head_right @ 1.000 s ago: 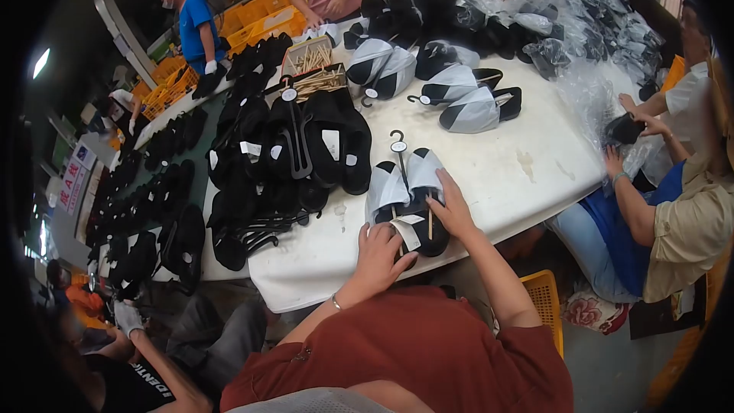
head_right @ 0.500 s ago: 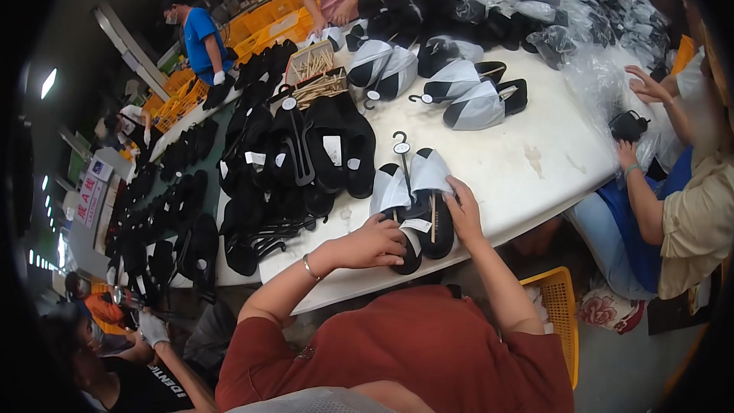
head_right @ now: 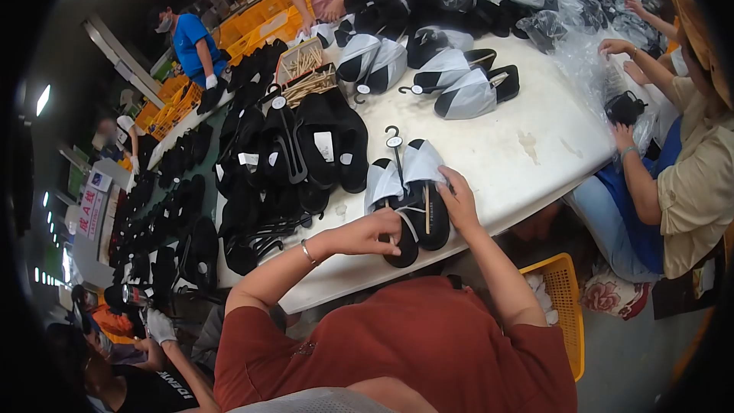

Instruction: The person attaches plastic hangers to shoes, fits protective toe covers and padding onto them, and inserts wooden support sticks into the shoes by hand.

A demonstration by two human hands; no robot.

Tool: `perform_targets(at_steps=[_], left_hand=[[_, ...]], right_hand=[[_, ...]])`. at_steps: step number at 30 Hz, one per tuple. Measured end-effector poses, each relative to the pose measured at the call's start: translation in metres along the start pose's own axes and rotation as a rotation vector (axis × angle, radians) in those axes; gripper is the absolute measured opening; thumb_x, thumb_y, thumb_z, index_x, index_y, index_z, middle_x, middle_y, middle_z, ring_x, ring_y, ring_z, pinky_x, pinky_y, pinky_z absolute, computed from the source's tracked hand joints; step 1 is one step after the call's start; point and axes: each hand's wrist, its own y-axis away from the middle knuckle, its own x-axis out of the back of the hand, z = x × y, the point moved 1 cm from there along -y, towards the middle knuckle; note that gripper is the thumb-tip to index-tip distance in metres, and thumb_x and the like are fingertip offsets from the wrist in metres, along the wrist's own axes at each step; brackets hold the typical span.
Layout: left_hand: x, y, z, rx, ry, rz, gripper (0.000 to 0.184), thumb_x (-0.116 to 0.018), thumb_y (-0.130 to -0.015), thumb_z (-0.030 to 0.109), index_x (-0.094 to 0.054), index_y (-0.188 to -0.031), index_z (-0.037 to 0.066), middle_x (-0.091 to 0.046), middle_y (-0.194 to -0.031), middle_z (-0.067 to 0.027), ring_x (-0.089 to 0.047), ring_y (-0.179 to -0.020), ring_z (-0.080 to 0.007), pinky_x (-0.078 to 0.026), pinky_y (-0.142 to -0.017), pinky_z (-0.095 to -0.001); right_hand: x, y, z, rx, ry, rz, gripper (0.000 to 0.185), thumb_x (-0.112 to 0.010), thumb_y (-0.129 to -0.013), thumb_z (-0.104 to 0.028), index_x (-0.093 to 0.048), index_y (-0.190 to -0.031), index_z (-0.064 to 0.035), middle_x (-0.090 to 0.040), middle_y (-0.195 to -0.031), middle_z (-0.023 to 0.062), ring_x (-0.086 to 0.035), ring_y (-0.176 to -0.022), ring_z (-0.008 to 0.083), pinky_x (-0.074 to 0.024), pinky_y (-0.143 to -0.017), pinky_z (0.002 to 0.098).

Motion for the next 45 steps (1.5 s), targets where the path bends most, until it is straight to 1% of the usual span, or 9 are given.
perform_targets(at_steps=[7, 13, 16, 19, 23, 25, 28, 36, 45], left_hand=[[-0.019, 0.009, 0.024, -0.068, -0.14, 0.372, 0.02, -0.07, -0.092, 0.022, -0.061, -0.091, 0.003, -0.06, -0.093, -0.0112, -0.058, -0.088, -0.0317, -0.046, -0.078, -0.0395], [-0.023, 0.013, 0.04, 0.161, 0.258, 1.262, 0.012, -0.058, -0.096, 0.011, -0.062, -0.087, 0.003, -0.063, -0.095, -0.0098, -0.059, -0.09, -0.021, -0.047, -0.081, -0.0316], [-0.018, 0.024, 0.08, -0.241, -0.091, 1.43, 0.027, -0.057, -0.103, 0.025, -0.055, -0.088, 0.002, -0.052, -0.082, -0.0068, -0.048, -0.072, -0.0168, -0.039, -0.066, -0.0305], [-0.021, 0.048, 0.125, -0.248, 0.042, 1.286, 0.038, -0.062, -0.102, 0.037, -0.055, -0.086, 0.003, -0.054, -0.08, -0.0076, -0.047, -0.063, -0.0179, -0.039, -0.06, -0.0314], [-0.01, 0.046, 0.135, 0.197, 0.308, 0.318, 0.033, -0.071, -0.094, 0.026, -0.065, -0.115, 0.001, -0.067, -0.088, -0.0107, -0.065, -0.078, -0.0245, -0.051, -0.072, -0.0342], [-0.038, 0.027, 0.112, 0.146, 0.453, 0.142, 0.035, -0.069, -0.094, 0.021, -0.064, -0.122, 0.001, -0.068, -0.094, -0.0117, -0.068, -0.09, -0.0264, -0.052, -0.081, -0.0361], [-0.076, -0.004, 0.082, 0.149, 0.436, -0.02, 0.038, -0.066, -0.094, 0.016, -0.06, -0.129, 0.002, -0.066, -0.114, -0.0162, -0.068, -0.1, -0.0299, -0.052, -0.086, -0.039], [-0.117, -0.025, 0.061, 0.159, 0.244, 0.24, 0.06, -0.061, -0.097, 0.014, -0.037, -0.151, 0.004, -0.049, -0.143, -0.0232, -0.054, -0.124, -0.0419, -0.045, -0.105, -0.044], [-0.136, -0.01, 0.024, 0.312, 0.346, 0.467, 0.045, -0.06, -0.099, 0.019, -0.055, -0.141, 0.004, -0.07, -0.118, -0.0141, -0.068, -0.097, -0.0218, -0.053, -0.085, -0.0333]], right_hand=[[0.0, 0.0, 0.001, 0.009, 0.114, -0.003, 0.039, -0.057, -0.1, -0.02, -0.06, -0.134, -0.0004, -0.061, -0.136, 0.0196, -0.056, -0.129, 0.0345, -0.0409, -0.112, 0.039], [-0.002, -0.001, -0.005, -0.074, 0.103, 0.026, 0.037, -0.06, -0.101, -0.021, -0.062, -0.131, 0.0019, -0.067, -0.127, 0.0172, -0.063, -0.118, 0.0246, -0.0458, -0.103, 0.0329], [0.0, 0.001, -0.008, -0.08, 0.072, 0.016, 0.038, -0.061, -0.101, -0.022, -0.062, -0.131, 0.0019, -0.067, -0.126, 0.017, -0.063, -0.116, 0.0237, -0.0463, -0.101, 0.0323], [0.002, 0.004, -0.014, -0.015, 0.106, 0.037, 0.038, -0.06, -0.101, -0.023, -0.062, -0.131, 0.0017, -0.067, -0.126, 0.0171, -0.063, -0.117, 0.0259, -0.0466, -0.101, 0.0333], [0.025, 0.006, -0.071, 0.193, 0.271, -0.078, 0.028, -0.065, -0.093, -0.009, -0.069, -0.12, -0.0002, -0.07, -0.115, 0.0153, -0.067, -0.107, 0.0264, -0.0508, -0.094, 0.0344], [0.036, 0.0, -0.093, 0.33, 0.324, -0.153, 0.029, -0.067, -0.085, -0.001, -0.072, -0.113, -0.0032, -0.071, -0.109, 0.0128, -0.068, -0.102, 0.0273, -0.0529, -0.09, 0.0359], [0.041, -0.002, -0.102, 0.365, 0.47, -0.687, 0.024, -0.061, -0.075, 0.001, -0.073, -0.095, -0.0044, -0.072, -0.105, 0.0081, -0.069, -0.097, 0.0318, -0.0547, -0.085, 0.0417], [0.005, -0.044, -0.149, 0.357, 0.988, -1.387, 0.021, -0.062, -0.076, -0.008, -0.074, -0.093, -0.0025, -0.071, -0.104, 0.0133, -0.069, -0.092, 0.0354, -0.0553, -0.081, 0.0448], [-0.017, -0.066, -0.132, 0.114, 0.69, -1.685, 0.023, -0.075, -0.066, -0.021, -0.071, -0.077, -0.0008, -0.067, -0.08, 0.0155, -0.065, -0.076, 0.0375, -0.0495, -0.068, 0.0447]])
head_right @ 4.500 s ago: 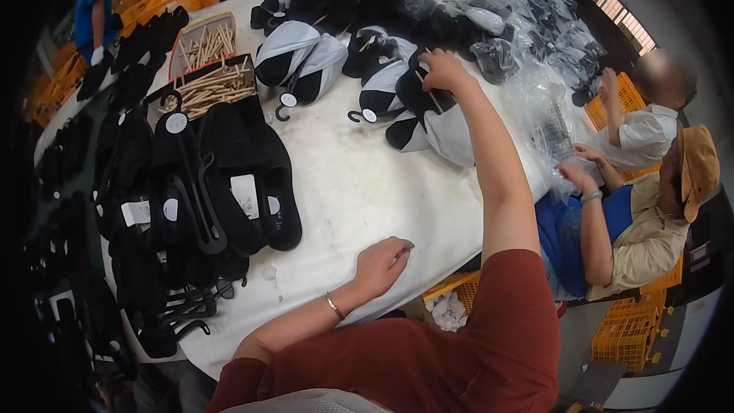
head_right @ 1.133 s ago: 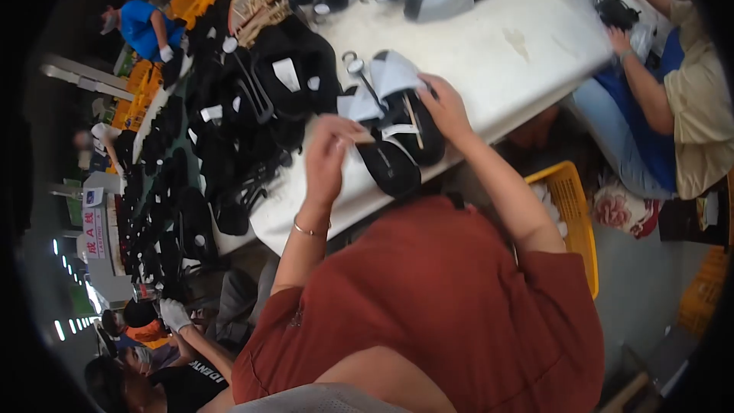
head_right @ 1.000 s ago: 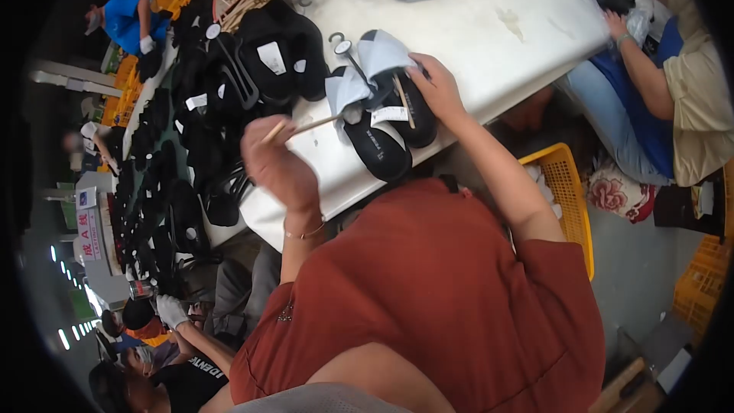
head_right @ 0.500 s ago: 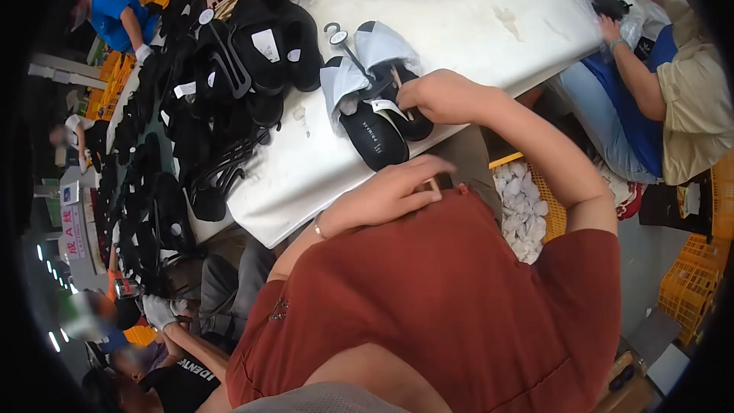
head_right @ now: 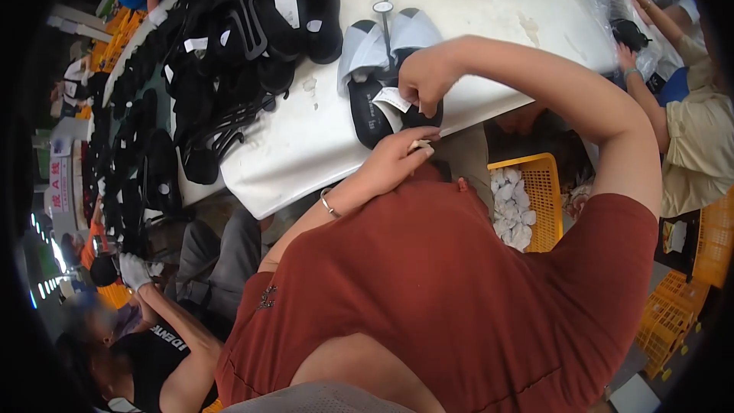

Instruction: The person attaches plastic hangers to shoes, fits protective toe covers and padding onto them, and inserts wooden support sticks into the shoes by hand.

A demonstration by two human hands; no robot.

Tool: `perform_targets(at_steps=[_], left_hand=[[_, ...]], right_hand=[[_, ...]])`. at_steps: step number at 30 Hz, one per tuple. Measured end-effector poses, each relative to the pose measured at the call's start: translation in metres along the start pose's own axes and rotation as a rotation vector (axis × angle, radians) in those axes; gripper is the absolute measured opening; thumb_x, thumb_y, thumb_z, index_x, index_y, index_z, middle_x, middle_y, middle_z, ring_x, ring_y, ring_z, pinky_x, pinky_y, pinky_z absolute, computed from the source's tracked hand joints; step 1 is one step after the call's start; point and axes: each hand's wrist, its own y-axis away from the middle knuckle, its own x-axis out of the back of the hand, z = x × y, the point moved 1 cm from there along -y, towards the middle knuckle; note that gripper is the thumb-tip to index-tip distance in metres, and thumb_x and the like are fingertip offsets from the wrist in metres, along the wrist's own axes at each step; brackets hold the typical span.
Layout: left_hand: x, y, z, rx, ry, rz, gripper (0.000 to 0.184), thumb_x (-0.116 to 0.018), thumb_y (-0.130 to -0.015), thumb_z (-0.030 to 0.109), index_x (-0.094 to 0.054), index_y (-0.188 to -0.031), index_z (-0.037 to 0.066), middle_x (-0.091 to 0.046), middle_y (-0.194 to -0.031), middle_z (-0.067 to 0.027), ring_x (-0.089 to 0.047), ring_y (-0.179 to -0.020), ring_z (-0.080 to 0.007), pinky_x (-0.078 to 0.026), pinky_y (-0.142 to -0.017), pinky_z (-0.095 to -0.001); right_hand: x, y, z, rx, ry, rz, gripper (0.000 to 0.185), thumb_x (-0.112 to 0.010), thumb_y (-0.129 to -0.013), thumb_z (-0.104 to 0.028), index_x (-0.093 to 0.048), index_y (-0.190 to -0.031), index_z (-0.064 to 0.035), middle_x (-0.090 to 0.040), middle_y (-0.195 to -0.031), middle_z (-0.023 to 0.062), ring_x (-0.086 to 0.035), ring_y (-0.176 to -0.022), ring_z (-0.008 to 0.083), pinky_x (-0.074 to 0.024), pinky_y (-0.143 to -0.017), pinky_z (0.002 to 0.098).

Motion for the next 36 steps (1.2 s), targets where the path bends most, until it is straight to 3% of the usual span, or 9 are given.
perform_targets(at_steps=[10, 12, 14, 21, 25, 29, 32, 34, 36], left_hand=[[-0.009, -0.006, 0.005, 0.167, -0.114, -0.051, 0.032, -0.06, -0.101, 0.025, -0.071, -0.129, 0.012, -0.075, -0.089, -0.0066, -0.066, -0.064, -0.0155, -0.052, -0.065, -0.0311], [-0.01, -0.006, 0.007, 0.172, -0.12, -0.051, 0.033, -0.059, -0.101, 0.026, -0.07, -0.13, 0.012, -0.075, -0.089, -0.007, -0.067, -0.064, -0.0155, -0.052, -0.064, -0.0314], [-0.009, -0.005, 0.007, 0.244, -0.124, -0.056, 0.031, -0.058, -0.1, 0.028, -0.072, -0.124, 0.013, -0.076, -0.099, -0.0132, -0.072, -0.086, -0.0318, -0.055, -0.078, -0.0415], [-0.004, -0.011, -0.006, 0.288, 0.018, 0.096, 0.029, -0.057, -0.1, 0.028, -0.074, -0.12, 0.014, -0.074, -0.083, -0.0106, -0.072, -0.07, -0.0247, -0.053, -0.069, -0.0401], [-0.003, -0.009, -0.01, 0.272, -0.053, 0.051, 0.03, -0.06, -0.101, 0.026, -0.072, -0.122, 0.009, -0.075, -0.09, -0.0113, -0.072, -0.071, -0.0191, -0.053, -0.069, -0.0341], [-0.001, -0.016, -0.002, 0.263, -0.124, 0.058, 0.027, -0.06, -0.098, 0.03, -0.076, -0.112, 0.013, -0.074, -0.087, -0.0123, -0.071, -0.083, -0.0342, -0.053, -0.073, -0.0443], [-0.009, -0.012, -0.006, 0.1, -0.162, 0.13, 0.028, -0.06, -0.098, 0.03, -0.075, -0.113, 0.013, -0.074, -0.089, -0.0124, -0.071, -0.084, -0.0348, -0.054, -0.074, -0.0452], [-0.008, -0.015, -0.008, 0.065, -0.177, 0.15, 0.029, -0.059, -0.098, 0.029, -0.075, -0.118, 0.014, -0.074, -0.091, -0.0118, -0.07, -0.083, -0.0342, -0.054, -0.075, -0.0442], [-0.007, -0.022, -0.007, 0.248, -0.002, 0.133, 0.028, -0.059, -0.098, 0.031, -0.074, -0.112, 0.012, -0.073, -0.09, -0.0127, -0.07, -0.081, -0.0327, -0.054, -0.074, -0.0433]], right_hand=[[-0.005, 0.007, -0.007, -0.073, -0.194, -0.132, 0.023, -0.08, -0.078, -0.026, -0.073, -0.08, -0.0042, -0.068, -0.075, 0.0145, -0.065, -0.071, 0.0331, -0.0476, -0.065, 0.0407], [-0.004, 0.003, -0.024, -0.138, 0.069, -0.186, 0.021, -0.08, -0.078, -0.026, -0.074, -0.08, -0.0058, -0.069, -0.073, 0.0139, -0.066, -0.071, 0.0337, -0.0483, -0.067, 0.0424], [-0.008, 0.001, -0.021, -0.165, 0.109, -0.199, 0.019, -0.079, -0.078, -0.025, -0.075, -0.08, -0.0073, -0.069, -0.078, 0.0125, -0.067, -0.076, 0.0339, -0.0486, -0.069, 0.0441], [-0.04, 0.03, 0.002, 0.186, -0.057, 0.538, 0.018, -0.075, -0.083, -0.014, -0.064, -0.09, -0.001, -0.059, -0.091, 0.0137, -0.062, -0.085, 0.0337, -0.0488, -0.073, 0.0418], [-0.057, 0.036, -0.02, 0.144, 0.043, 0.636, 0.017, -0.073, -0.085, -0.015, -0.064, -0.092, -0.0027, -0.059, -0.093, 0.0112, -0.061, -0.081, 0.0348, -0.0501, -0.072, 0.0435], [-0.034, 0.035, -0.03, 0.005, 0.169, 0.482, 0.015, -0.073, -0.084, -0.013, -0.065, -0.092, -0.0029, -0.059, -0.093, 0.0102, -0.061, -0.079, 0.0353, -0.0498, -0.069, 0.0446], [-0.014, 0.04, -0.031, 0.118, 0.271, 0.378, 0.015, -0.074, -0.085, -0.014, -0.068, -0.092, -0.0028, -0.06, -0.09, 0.0102, -0.06, -0.076, 0.0332, -0.0489, -0.065, 0.0431], [0.011, 0.052, -0.018, 0.3, -0.276, 0.465, 0.016, -0.075, -0.086, -0.017, -0.069, -0.089, -0.0022, -0.062, -0.086, 0.0099, -0.059, -0.074, 0.0291, -0.0486, -0.064, 0.0396], [0.011, 0.044, -0.021, 0.401, -0.12, 0.401, 0.018, -0.077, -0.086, -0.018, -0.071, -0.088, -0.0016, -0.066, -0.09, 0.0087, -0.062, -0.08, 0.0243, -0.0505, -0.071, 0.0362]])
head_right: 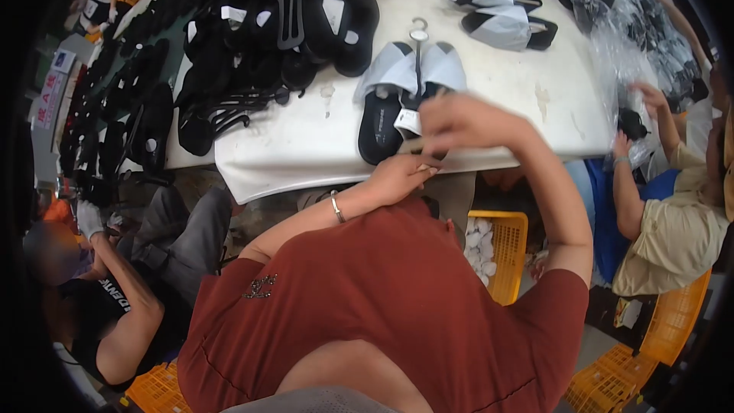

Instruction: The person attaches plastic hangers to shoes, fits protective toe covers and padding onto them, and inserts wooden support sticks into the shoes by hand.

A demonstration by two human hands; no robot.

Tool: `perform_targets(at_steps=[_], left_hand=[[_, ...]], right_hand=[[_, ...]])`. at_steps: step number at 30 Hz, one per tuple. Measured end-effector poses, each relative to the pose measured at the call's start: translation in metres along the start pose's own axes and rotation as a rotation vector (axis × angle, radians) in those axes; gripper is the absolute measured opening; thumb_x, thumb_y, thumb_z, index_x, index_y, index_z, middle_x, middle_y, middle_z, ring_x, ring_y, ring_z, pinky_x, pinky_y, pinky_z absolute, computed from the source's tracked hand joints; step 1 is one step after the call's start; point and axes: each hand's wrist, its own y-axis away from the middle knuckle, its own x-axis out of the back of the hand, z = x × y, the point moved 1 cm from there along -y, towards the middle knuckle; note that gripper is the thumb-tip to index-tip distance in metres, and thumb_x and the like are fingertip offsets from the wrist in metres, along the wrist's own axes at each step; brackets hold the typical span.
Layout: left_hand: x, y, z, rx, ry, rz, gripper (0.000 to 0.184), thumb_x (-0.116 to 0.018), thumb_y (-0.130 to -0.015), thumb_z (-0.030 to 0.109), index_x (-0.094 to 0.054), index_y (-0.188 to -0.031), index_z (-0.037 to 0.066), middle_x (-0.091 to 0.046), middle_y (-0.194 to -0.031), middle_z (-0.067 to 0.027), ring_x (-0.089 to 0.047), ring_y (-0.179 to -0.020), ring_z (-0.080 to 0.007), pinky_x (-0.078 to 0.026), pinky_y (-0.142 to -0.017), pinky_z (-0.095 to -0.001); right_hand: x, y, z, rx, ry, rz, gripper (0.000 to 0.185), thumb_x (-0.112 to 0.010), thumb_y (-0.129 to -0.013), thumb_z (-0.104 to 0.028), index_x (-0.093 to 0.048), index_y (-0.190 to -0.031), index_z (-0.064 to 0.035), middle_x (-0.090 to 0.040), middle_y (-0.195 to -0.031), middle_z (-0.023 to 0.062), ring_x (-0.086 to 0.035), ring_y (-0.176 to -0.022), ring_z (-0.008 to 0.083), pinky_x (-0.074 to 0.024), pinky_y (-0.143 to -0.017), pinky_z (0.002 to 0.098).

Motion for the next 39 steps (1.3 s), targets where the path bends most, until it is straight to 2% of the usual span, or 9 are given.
perform_targets(at_steps=[4, 9, 12, 16, 21, 24, 32, 36, 39], left_hand=[[0.008, 0.001, -0.012, -0.195, 0.251, -0.05, 0.031, -0.055, -0.103, 0.033, -0.07, -0.099, 0.007, -0.069, -0.074, -0.0079, -0.069, -0.069, -0.0229, -0.052, -0.064, -0.037], [0.048, 0.042, 0.053, -0.043, 0.2, 0.083, 0.024, -0.053, -0.105, 0.015, -0.064, -0.124, 0.006, -0.07, -0.077, -0.0085, -0.068, -0.065, -0.0214, -0.054, -0.064, -0.0344], [0.068, 0.052, 0.05, -0.661, 0.041, 0.551, 0.041, -0.056, -0.102, 0.019, -0.052, -0.139, 0.001, -0.067, -0.123, -0.0192, -0.07, -0.104, -0.0333, -0.055, -0.088, -0.0381], [0.069, 0.042, 0.059, -0.691, 0.138, 0.502, 0.055, -0.046, -0.107, 0.025, -0.031, -0.153, -0.002, -0.042, -0.154, -0.0256, -0.052, -0.135, -0.0342, -0.039, -0.112, -0.0404], [0.07, 0.036, 0.05, -0.317, 0.597, 0.462, 0.058, -0.042, -0.111, 0.03, -0.023, -0.159, 0.005, -0.059, -0.087, -0.0016, -0.046, -0.061, -0.0043, -0.04, -0.056, -0.0175], [0.089, 0.031, 0.044, -0.336, 0.765, 0.485, 0.056, -0.042, -0.111, 0.033, -0.027, -0.157, 0.005, -0.059, -0.087, -0.0032, -0.041, -0.056, -0.0042, -0.036, -0.053, -0.0177], [0.129, 0.018, 0.074, -0.529, 1.184, 0.525, 0.063, -0.047, -0.108, 0.046, -0.03, -0.156, 0.008, -0.05, -0.077, -0.0022, -0.034, -0.052, -0.0027, -0.028, -0.048, -0.0185], [0.134, 0.003, 0.062, -0.546, 1.076, 0.563, 0.068, -0.051, -0.107, 0.036, -0.017, -0.161, 0.01, -0.06, -0.113, -0.015, -0.061, -0.089, -0.0151, -0.051, -0.08, -0.03], [0.14, 0.003, 0.048, -0.552, 0.867, 0.499, 0.082, -0.054, -0.104, 0.023, 0.002, -0.163, 0.012, -0.047, -0.146, -0.0223, -0.057, -0.125, -0.0265, -0.045, -0.103, -0.0376]], right_hand=[[-0.012, -0.02, -0.074, 0.081, -0.141, 0.152, 0.014, -0.077, -0.088, -0.016, -0.073, -0.09, -0.0021, -0.067, -0.095, 0.0101, -0.064, -0.086, 0.026, -0.0517, -0.075, 0.0367], [-0.018, 0.006, -0.074, 0.065, -0.094, 0.806, 0.015, -0.082, -0.078, -0.009, -0.072, -0.082, 0.002, -0.066, -0.081, 0.0094, -0.061, -0.072, 0.0183, -0.0448, -0.064, 0.0297], [-0.045, 0.011, -0.063, -0.077, -0.366, 1.015, 0.01, -0.078, -0.081, -0.006, -0.073, -0.086, 0.0019, -0.066, -0.085, 0.0093, -0.06, -0.07, 0.0151, -0.0464, -0.063, 0.0283], [-0.073, -0.021, -0.06, -0.13, -0.688, 0.854, 0.013, -0.068, -0.092, 0.0, -0.072, -0.103, 0.0064, -0.064, -0.101, 0.0113, -0.066, -0.078, 0.014, -0.0541, -0.068, 0.0249], [-0.093, -0.04, -0.058, -0.108, -0.684, 1.041, 0.028, -0.07, -0.091, 0.0, -0.068, -0.118, 0.0046, -0.066, -0.115, 0.0133, -0.067, -0.086, 0.0148, -0.0545, -0.072, 0.0264], [-0.09, -0.035, -0.057, -0.232, -0.032, 0.932, 0.036, -0.075, -0.086, -0.002, -0.067, -0.121, 0.0019, -0.066, -0.114, 0.013, -0.067, -0.082, 0.0149, -0.0535, -0.07, 0.0274], [-0.103, -0.054, -0.045, -0.418, -0.352, 0.567, 0.029, -0.07, -0.095, -0.017, -0.068, -0.119, -0.0009, -0.068, -0.091, 0.0129, -0.065, -0.072, 0.0231, -0.0516, -0.066, 0.0339], [-0.086, -0.056, -0.036, -0.334, -0.165, 0.599, 0.019, -0.067, -0.096, -0.014, -0.069, -0.109, -0.0007, -0.067, -0.085, 0.0127, -0.064, -0.068, 0.0234, -0.0507, -0.063, 0.0337], [-0.045, -0.051, -0.029, -0.429, -0.021, 0.669, 0.013, -0.065, -0.094, -0.012, -0.067, -0.099, 0.0003, -0.066, -0.086, 0.0102, -0.063, -0.074, 0.0186, -0.0493, -0.067, 0.0312]])
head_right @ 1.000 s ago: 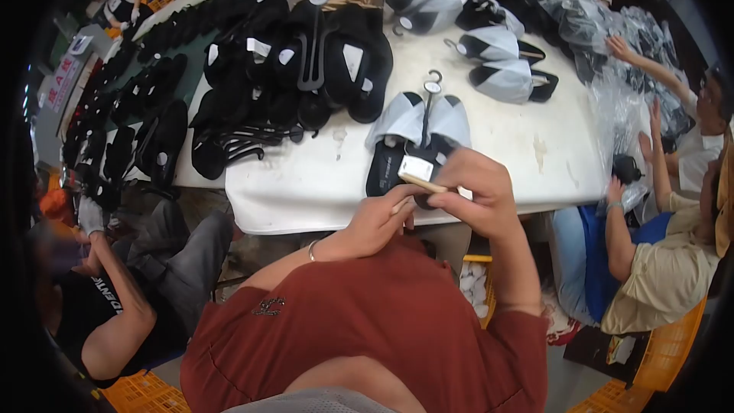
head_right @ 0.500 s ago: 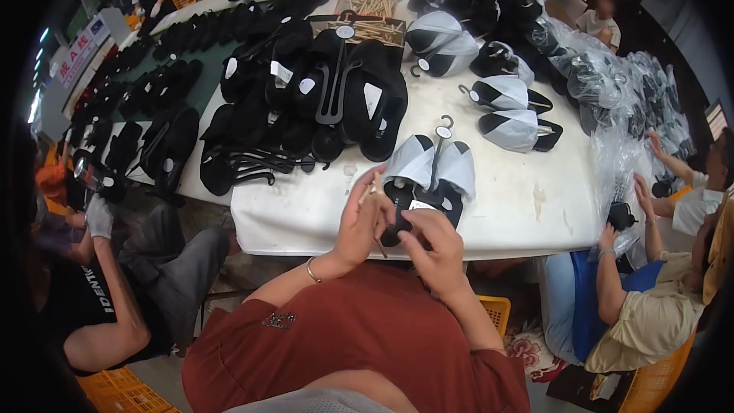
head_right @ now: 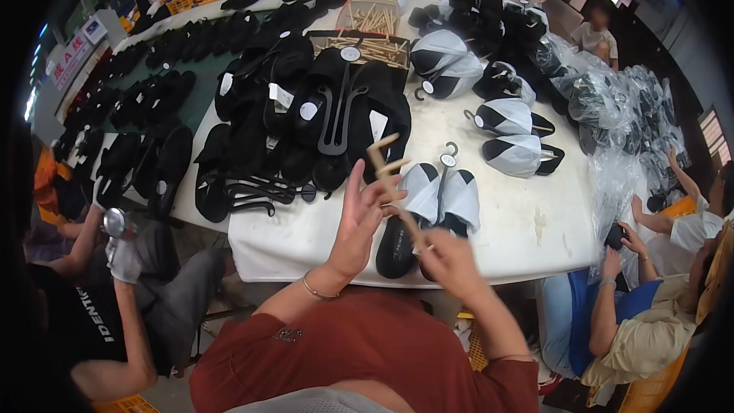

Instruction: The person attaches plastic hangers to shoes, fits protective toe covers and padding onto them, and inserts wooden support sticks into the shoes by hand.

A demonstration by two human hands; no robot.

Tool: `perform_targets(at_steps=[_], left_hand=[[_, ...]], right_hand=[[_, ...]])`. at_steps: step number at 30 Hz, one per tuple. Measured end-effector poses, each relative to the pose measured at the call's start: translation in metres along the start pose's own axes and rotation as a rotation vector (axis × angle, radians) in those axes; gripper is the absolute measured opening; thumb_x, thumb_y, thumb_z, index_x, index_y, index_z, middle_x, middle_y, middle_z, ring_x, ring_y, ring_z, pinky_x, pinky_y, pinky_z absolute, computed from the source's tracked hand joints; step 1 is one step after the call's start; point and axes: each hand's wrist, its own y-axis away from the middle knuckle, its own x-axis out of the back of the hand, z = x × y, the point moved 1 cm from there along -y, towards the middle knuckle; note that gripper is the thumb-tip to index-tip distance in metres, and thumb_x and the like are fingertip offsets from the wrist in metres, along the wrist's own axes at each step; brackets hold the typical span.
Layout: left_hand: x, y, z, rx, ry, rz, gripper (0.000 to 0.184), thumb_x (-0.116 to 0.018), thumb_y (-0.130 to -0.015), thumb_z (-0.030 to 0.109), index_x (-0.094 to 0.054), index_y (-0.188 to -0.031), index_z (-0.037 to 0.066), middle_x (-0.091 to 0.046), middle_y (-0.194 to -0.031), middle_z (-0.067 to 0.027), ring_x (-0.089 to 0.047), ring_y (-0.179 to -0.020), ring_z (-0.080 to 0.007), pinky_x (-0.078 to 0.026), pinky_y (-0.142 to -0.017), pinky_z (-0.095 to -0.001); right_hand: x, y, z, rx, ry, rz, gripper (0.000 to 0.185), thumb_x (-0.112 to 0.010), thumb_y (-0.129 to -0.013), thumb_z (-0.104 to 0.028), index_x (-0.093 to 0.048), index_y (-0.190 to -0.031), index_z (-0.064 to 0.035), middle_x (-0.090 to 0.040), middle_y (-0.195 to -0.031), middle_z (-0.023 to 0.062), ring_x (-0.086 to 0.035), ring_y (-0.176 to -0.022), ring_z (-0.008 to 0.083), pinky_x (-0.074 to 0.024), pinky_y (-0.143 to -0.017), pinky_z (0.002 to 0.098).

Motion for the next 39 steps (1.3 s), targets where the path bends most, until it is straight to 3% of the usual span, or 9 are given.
perform_targets(at_steps=[3, 6, 9, 13, 23, 26, 31, 37, 39], left_hand=[[0.019, 0.005, -0.008, -0.086, -0.218, 0.065, 0.073, -0.052, -0.104, 0.017, -0.009, -0.163, 0.009, -0.05, -0.144, -0.0216, -0.059, -0.121, -0.0257, -0.047, -0.099, -0.0371], [0.043, 0.008, -0.028, -0.01, -0.353, 0.01, 0.039, -0.046, -0.104, 0.007, -0.05, -0.142, -0.001, -0.068, -0.117, -0.0141, -0.066, -0.095, -0.0175, -0.052, -0.089, -0.0324], [0.054, -0.002, -0.033, -0.204, -0.649, -0.149, 0.022, -0.058, -0.095, 0.003, -0.068, -0.113, -0.006, -0.072, -0.09, -0.0146, -0.072, -0.078, -0.0261, -0.056, -0.072, -0.0342], [0.062, -0.011, -0.042, -0.501, -0.861, -0.277, 0.021, -0.069, -0.086, 0.005, -0.071, -0.105, -0.001, -0.07, -0.086, -0.0139, -0.068, -0.073, -0.0305, -0.055, -0.065, -0.0384], [0.084, -0.016, -0.055, -0.466, -0.812, -0.375, 0.023, -0.071, -0.083, 0.006, -0.072, -0.105, -0.001, -0.067, -0.08, -0.0083, -0.065, -0.067, -0.0241, -0.051, -0.059, -0.0347], [0.089, -0.012, -0.055, -0.411, -0.845, -0.374, 0.024, -0.072, -0.082, 0.006, -0.072, -0.106, -0.001, -0.067, -0.081, -0.0075, -0.065, -0.067, -0.0228, -0.051, -0.059, -0.0336], [0.088, -0.011, -0.051, -0.481, -0.832, -0.301, 0.026, -0.073, -0.082, 0.007, -0.069, -0.106, -0.002, -0.066, -0.082, -0.0077, -0.065, -0.069, -0.0217, -0.051, -0.061, -0.0323], [0.083, -0.009, -0.05, -0.59, -0.883, -0.291, 0.02, -0.072, -0.082, 0.006, -0.071, -0.101, -0.001, -0.066, -0.081, -0.0081, -0.065, -0.067, -0.0229, -0.052, -0.059, -0.0342], [0.085, -0.009, -0.056, -0.602, -0.881, -0.284, 0.019, -0.073, -0.08, 0.006, -0.071, -0.098, 0.0, -0.069, -0.084, -0.009, -0.066, -0.068, -0.0241, -0.054, -0.06, -0.0349]], right_hand=[[0.047, -0.047, 0.022, -0.05, 0.024, 0.201, 0.011, -0.064, -0.095, -0.009, -0.069, -0.097, 0.0004, -0.067, -0.08, 0.0046, -0.061, -0.076, 0.0107, -0.0494, -0.071, 0.0279], [0.088, -0.125, 0.034, -0.002, 0.147, 0.25, 0.015, -0.062, -0.096, -0.014, -0.066, -0.096, 0.0015, -0.066, -0.076, 0.0092, -0.06, -0.069, 0.0131, -0.0458, -0.064, 0.031], [0.106, -0.216, 0.066, -0.048, 0.384, 0.18, 0.023, -0.065, -0.092, -0.021, -0.065, -0.091, 0.0018, -0.066, -0.076, 0.019, -0.064, -0.069, 0.0324, -0.0472, -0.063, 0.0408], [0.096, -0.334, 0.082, 0.046, 0.792, 0.141, 0.024, -0.061, -0.088, -0.028, -0.071, -0.092, -0.0073, -0.07, -0.087, 0.0198, -0.068, -0.086, 0.041, -0.0522, -0.074, 0.0518], [-0.007, -0.519, 0.077, 0.316, 0.702, -0.158, 0.026, -0.069, -0.082, -0.026, -0.074, -0.098, -0.0055, -0.072, -0.092, 0.0204, -0.069, -0.09, 0.04, -0.0539, -0.079, 0.0478], [-0.019, -0.523, 0.082, 0.392, 0.476, -0.114, 0.029, -0.072, -0.081, -0.021, -0.073, -0.104, -0.0036, -0.072, -0.094, 0.0203, -0.07, -0.09, 0.0389, -0.0539, -0.079, 0.0449], [0.004, -0.486, 0.086, 0.45, 0.56, 0.032, 0.025, -0.071, -0.082, -0.012, -0.071, -0.105, -0.001, -0.07, -0.101, 0.0174, -0.068, -0.095, 0.0356, -0.0536, -0.083, 0.0426], [0.065, -0.354, 0.064, 0.418, 0.671, -0.026, 0.025, -0.067, -0.087, -0.007, -0.069, -0.111, -0.0048, -0.068, -0.111, 0.0107, -0.068, -0.09, 0.0319, -0.0544, -0.078, 0.0388], [0.081, -0.301, 0.061, 0.377, 0.724, 0.005, 0.019, -0.068, -0.086, -0.014, -0.068, -0.103, -0.0059, -0.067, -0.102, 0.0136, -0.067, -0.09, 0.0354, -0.0535, -0.078, 0.0429]])
